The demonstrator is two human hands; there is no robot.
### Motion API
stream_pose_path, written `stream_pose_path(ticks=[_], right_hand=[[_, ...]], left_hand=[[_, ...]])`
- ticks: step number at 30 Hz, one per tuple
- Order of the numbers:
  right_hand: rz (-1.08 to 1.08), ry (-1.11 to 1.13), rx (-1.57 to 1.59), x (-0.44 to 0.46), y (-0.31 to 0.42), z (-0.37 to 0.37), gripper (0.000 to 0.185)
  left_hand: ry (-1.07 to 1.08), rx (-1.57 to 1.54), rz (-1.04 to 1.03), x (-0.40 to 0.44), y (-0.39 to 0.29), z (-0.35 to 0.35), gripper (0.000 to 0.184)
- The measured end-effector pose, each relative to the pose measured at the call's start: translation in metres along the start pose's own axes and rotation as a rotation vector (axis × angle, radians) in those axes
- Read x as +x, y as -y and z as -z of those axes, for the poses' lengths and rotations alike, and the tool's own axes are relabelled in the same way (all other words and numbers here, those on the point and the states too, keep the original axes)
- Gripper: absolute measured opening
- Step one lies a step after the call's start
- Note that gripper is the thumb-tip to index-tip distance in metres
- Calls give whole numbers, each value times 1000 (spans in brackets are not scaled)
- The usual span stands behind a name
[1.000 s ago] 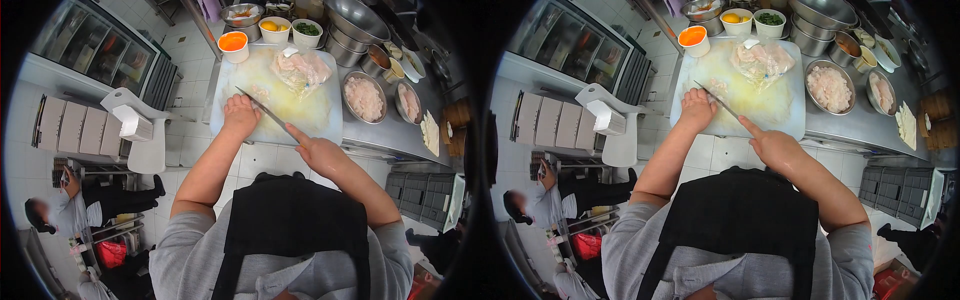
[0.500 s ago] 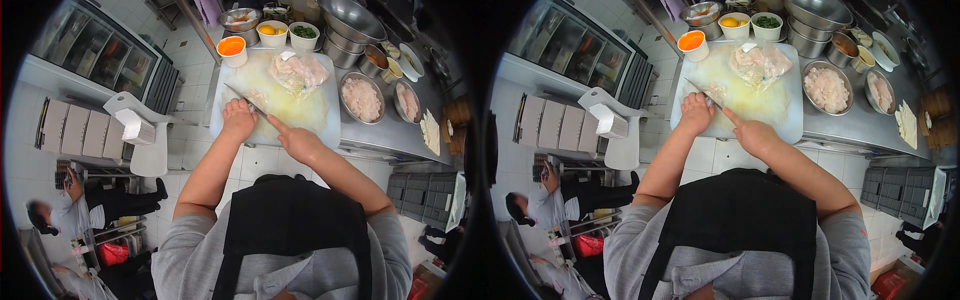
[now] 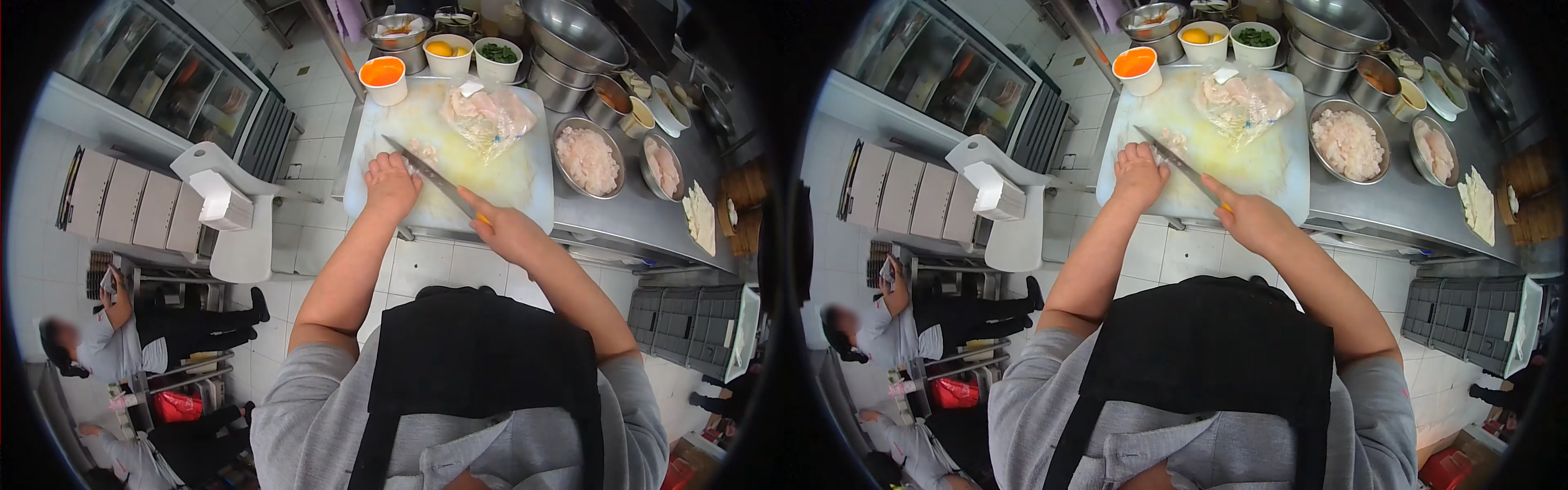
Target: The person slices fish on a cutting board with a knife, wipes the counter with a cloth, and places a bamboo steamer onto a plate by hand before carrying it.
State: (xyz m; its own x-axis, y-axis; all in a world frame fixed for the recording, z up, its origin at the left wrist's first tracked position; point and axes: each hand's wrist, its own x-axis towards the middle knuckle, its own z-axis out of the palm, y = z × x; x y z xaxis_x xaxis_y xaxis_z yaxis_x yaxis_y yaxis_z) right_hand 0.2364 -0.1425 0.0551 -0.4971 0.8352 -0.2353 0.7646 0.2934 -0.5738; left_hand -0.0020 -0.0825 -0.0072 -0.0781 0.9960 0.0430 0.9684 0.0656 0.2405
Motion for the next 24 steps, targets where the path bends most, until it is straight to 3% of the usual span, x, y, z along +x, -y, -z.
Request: stream_pose_path(ticks=[4,8,13,24], right_hand=[[-14,-17,14,-20,4,4,60],[-17,35,-90,-36,23,18,60],[-24,75,-121,-39,26,19,60],[50,94,-62,-20,19,11,62]], left_hand=[[-76,-183,-12,-17,8,14,77],[14,-113,-22,-20,10,20,77],[75,21,-8,-10,4,14,59],[63,52,-93,-5,8,8,48]])
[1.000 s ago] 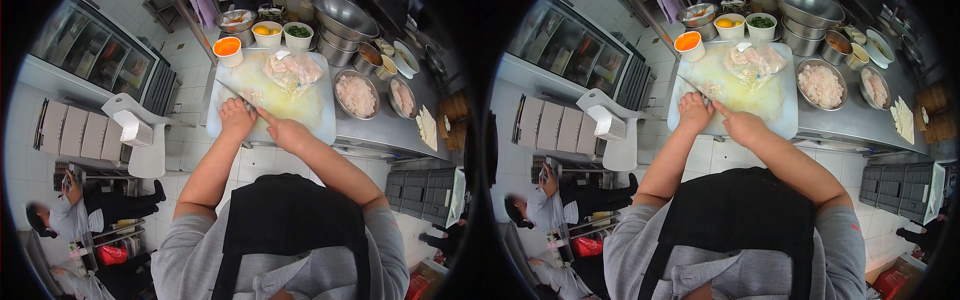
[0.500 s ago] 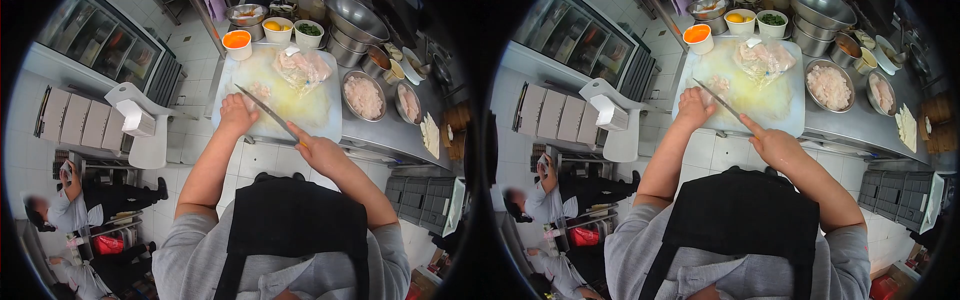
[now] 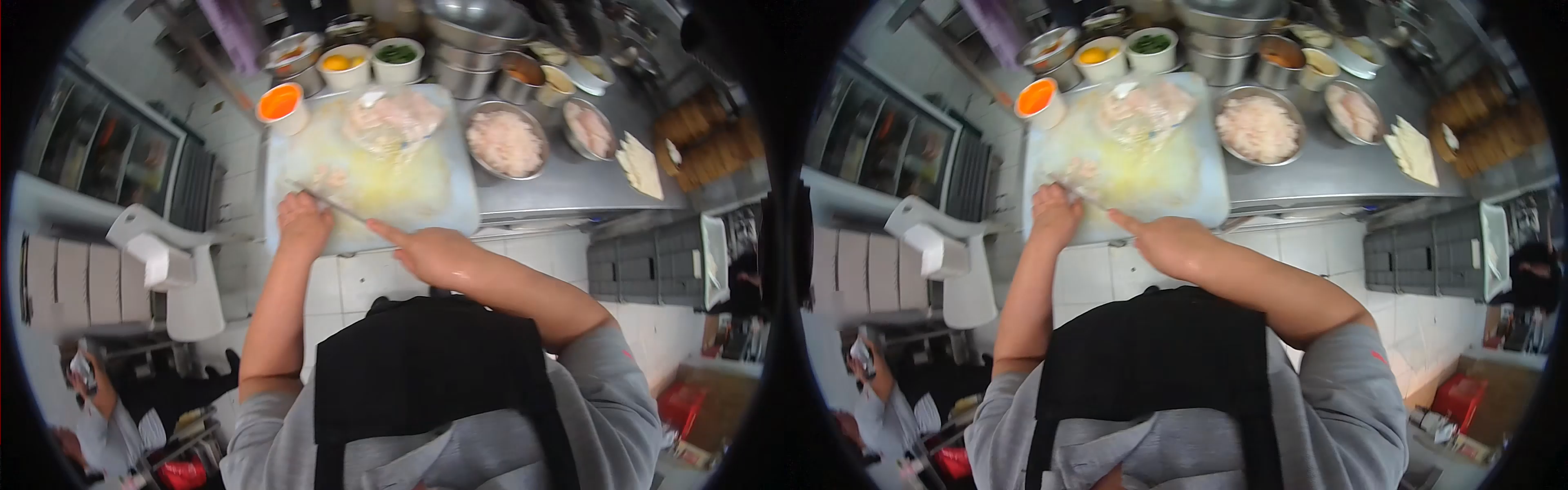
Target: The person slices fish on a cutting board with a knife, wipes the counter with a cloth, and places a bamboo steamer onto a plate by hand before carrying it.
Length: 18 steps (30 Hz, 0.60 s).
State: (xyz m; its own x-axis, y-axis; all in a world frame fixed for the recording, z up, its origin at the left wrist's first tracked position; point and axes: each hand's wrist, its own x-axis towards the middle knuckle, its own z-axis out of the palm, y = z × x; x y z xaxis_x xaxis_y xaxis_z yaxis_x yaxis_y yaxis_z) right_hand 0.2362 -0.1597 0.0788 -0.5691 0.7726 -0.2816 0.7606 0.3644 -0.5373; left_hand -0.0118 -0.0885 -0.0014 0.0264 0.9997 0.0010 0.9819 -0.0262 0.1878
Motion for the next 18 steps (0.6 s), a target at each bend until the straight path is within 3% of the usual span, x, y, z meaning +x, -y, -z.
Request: stream_pose_path(ticks=[18], right_hand=[[-29,10,29,62,5,-12,63]], left_hand=[[-9,35,-6,2,-1,-4,48]])
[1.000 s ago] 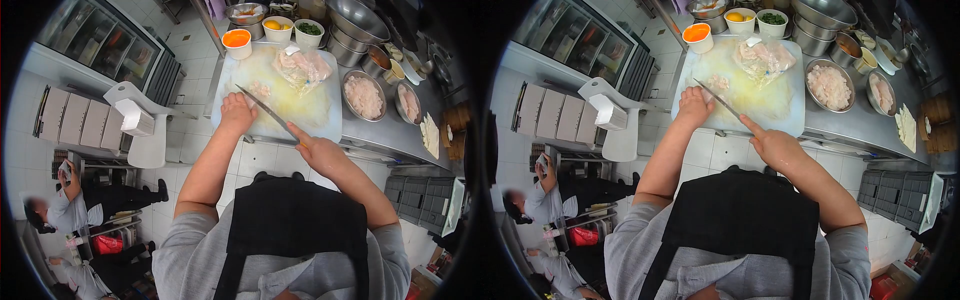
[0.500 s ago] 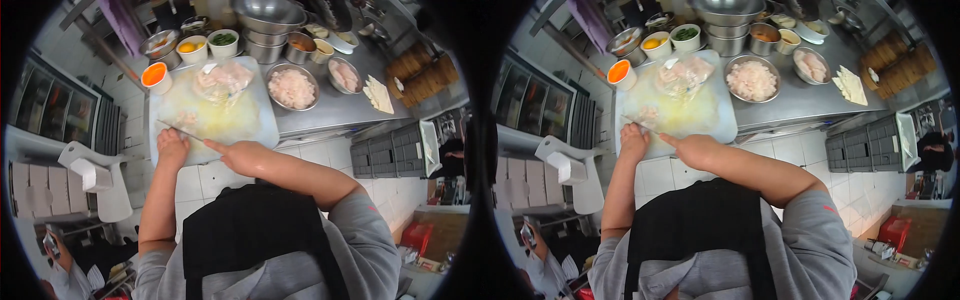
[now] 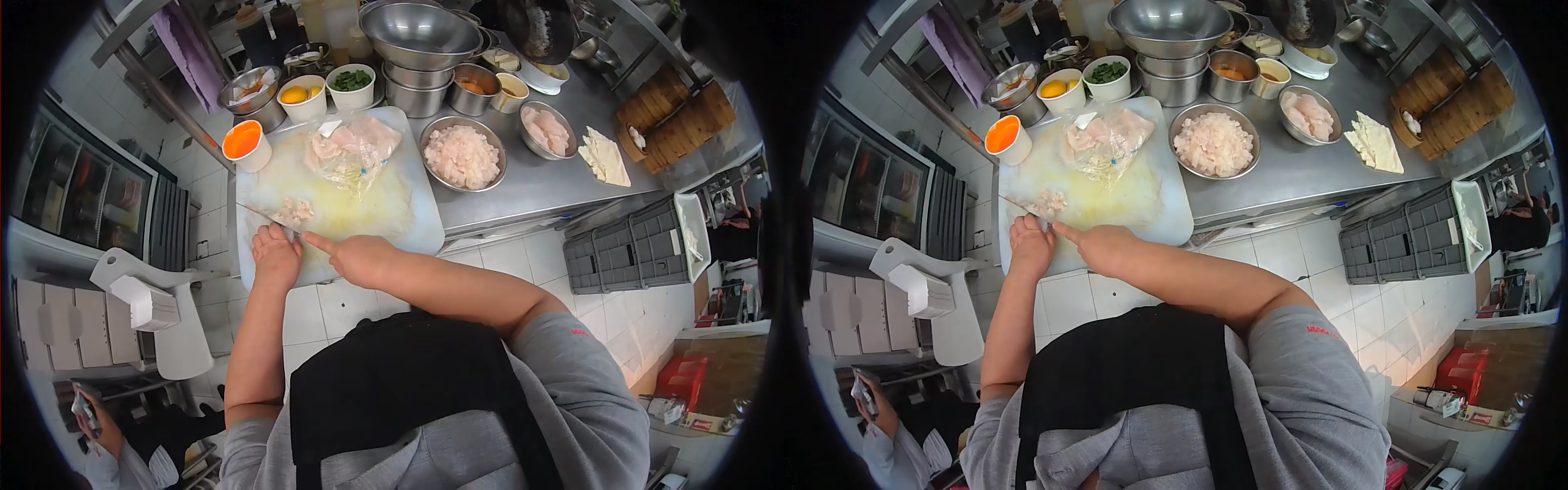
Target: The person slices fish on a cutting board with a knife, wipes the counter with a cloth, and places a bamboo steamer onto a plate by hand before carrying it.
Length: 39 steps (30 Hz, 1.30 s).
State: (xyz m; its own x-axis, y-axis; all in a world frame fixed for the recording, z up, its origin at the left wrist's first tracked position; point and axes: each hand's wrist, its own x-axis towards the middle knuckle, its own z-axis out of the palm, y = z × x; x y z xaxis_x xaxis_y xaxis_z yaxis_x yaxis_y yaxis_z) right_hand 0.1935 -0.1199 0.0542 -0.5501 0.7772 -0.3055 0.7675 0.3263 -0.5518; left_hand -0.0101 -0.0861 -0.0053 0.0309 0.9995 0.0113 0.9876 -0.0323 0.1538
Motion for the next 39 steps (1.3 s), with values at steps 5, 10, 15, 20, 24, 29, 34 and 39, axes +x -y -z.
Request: stream_pose_path(ticks=[5,10,15,20,24,29,34,39], right_hand=[[31,-50,12,-7,-11,-2,63],[-42,-8,-22,-55,-18,3,62],[-94,25,-66,-38,-1,10,61],[-102,1,72,-41,-5,20,60],[-108,-11,-34,-52,-6,21,60],[-66,-39,-33,-42,-10,18,61],[-10,-53,-81,-60,6,18,61],[7,-59,-157,-64,1,8,61]], left_hand=[[-65,-35,13,9,6,-7,44],[-17,-89,55,12,9,-2,48],[-13,-85,70,6,0,10,46],[27,-118,52,9,8,9,59],[37,-321,102,-6,12,29,84],[171,-361,168,-6,15,47,87],[109,-236,118,-3,13,31,75],[39,-115,98,-2,7,13,60]])
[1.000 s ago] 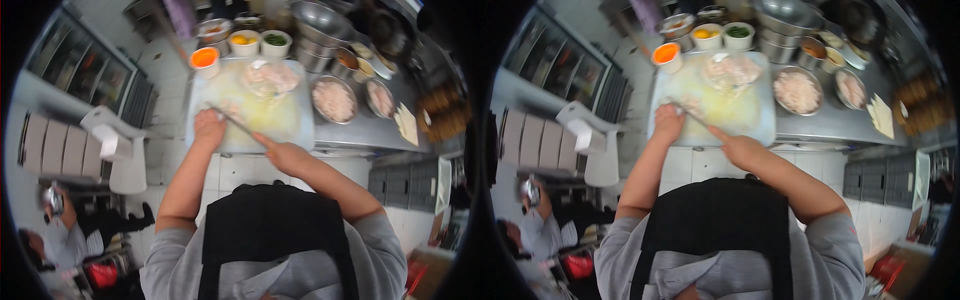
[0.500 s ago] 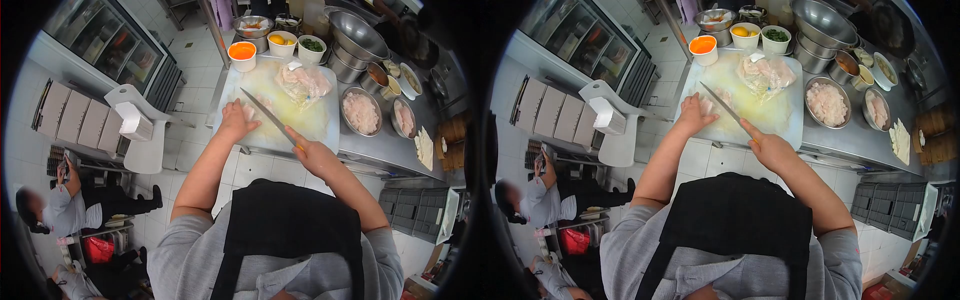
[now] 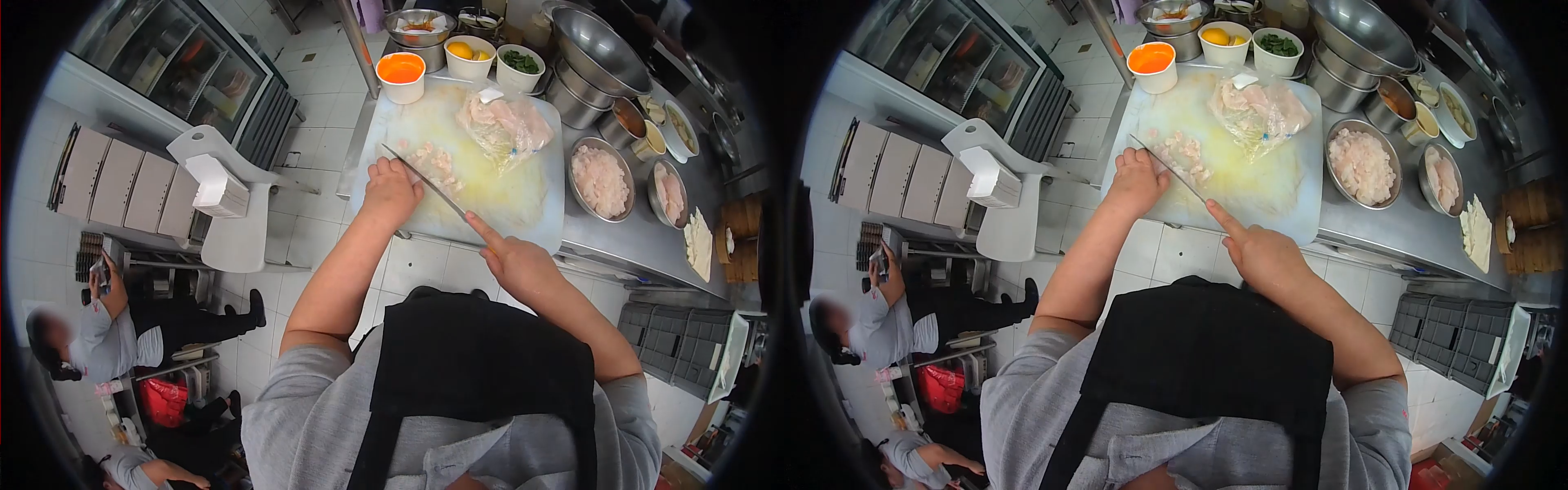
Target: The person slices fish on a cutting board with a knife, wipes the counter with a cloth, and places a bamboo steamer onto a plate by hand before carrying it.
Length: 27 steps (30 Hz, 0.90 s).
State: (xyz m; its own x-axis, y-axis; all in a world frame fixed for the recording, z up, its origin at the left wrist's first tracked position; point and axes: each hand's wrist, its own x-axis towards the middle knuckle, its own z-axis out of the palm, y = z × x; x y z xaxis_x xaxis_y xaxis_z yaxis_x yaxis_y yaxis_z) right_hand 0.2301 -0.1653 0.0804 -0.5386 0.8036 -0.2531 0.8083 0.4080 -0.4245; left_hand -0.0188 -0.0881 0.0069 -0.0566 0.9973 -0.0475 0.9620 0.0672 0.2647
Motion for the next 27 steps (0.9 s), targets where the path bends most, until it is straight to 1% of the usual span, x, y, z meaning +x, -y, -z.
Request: stream_pose_path(ticks=[2,5,8,12,14,16,19,23,25,27], right_hand=[[23,-23,-60,-1,3,2,62],[36,-51,-62,-1,3,2,62],[20,-7,-61,1,0,2,62],[2,38,-65,9,3,7,62],[-10,82,-12,16,4,11,63],[1,79,6,28,4,10,63],[20,60,48,58,4,-2,65],[-1,34,66,86,15,-9,65],[-11,47,61,77,12,-7,65],[-22,64,50,59,6,-4,65]], left_hand=[[-2,23,-2,1,-1,-1,57],[11,-21,14,0,-2,1,57],[-31,-24,7,-2,-1,-3,56],[-77,18,-33,1,-1,-8,50],[-84,27,-59,2,0,-13,48],[-135,36,-80,2,0,-16,45],[-148,64,-105,2,0,-17,44],[-143,64,-101,4,0,-16,43],[-74,7,-5,4,-4,-11,43],[-92,8,-2,5,-3,-14,43]])
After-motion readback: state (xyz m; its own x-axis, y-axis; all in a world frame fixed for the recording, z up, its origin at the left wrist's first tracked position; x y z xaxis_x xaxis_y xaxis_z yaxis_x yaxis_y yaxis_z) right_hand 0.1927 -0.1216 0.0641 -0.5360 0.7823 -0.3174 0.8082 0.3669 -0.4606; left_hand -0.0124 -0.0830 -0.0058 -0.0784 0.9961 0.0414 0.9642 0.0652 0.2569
